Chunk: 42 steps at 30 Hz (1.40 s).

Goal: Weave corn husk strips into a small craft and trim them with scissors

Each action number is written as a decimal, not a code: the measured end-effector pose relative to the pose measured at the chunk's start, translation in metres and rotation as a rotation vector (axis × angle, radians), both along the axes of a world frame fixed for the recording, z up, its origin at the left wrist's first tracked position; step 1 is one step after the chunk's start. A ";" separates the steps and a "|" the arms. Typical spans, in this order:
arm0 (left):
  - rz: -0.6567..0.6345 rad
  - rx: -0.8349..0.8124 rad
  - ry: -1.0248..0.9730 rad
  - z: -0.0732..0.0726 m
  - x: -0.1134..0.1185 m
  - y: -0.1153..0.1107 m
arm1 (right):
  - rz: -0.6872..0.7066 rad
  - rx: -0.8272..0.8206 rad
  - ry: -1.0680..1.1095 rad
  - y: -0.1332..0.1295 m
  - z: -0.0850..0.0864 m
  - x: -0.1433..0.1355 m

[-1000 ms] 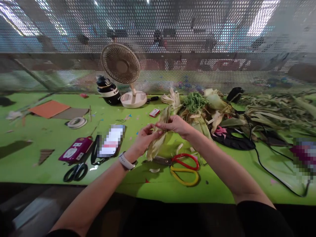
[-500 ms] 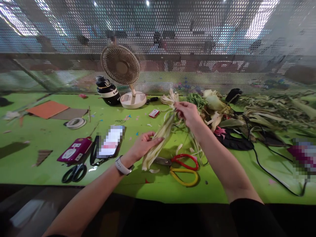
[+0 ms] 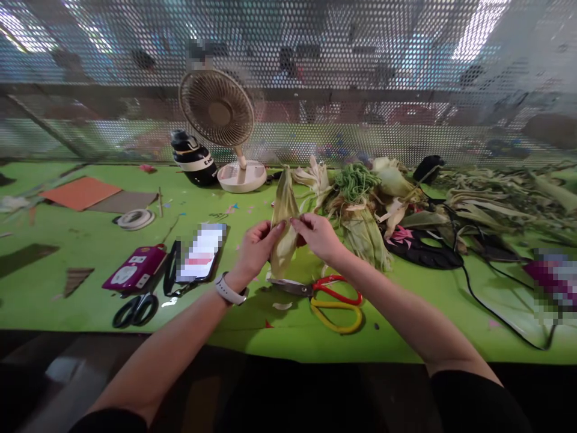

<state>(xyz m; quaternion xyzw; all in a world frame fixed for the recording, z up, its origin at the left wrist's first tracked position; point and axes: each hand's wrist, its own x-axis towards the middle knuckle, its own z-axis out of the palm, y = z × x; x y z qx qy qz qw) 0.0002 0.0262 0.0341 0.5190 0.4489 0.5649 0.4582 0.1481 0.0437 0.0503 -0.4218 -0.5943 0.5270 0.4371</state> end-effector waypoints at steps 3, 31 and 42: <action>0.033 0.033 0.055 -0.001 -0.006 0.000 | -0.047 0.007 -0.025 0.004 -0.004 0.002; -0.138 0.133 -0.230 0.037 -0.074 -0.039 | -0.605 -0.120 0.195 0.059 0.012 0.084; -0.287 -0.104 0.169 0.043 -0.043 -0.013 | -0.074 -0.152 0.160 0.024 0.018 0.036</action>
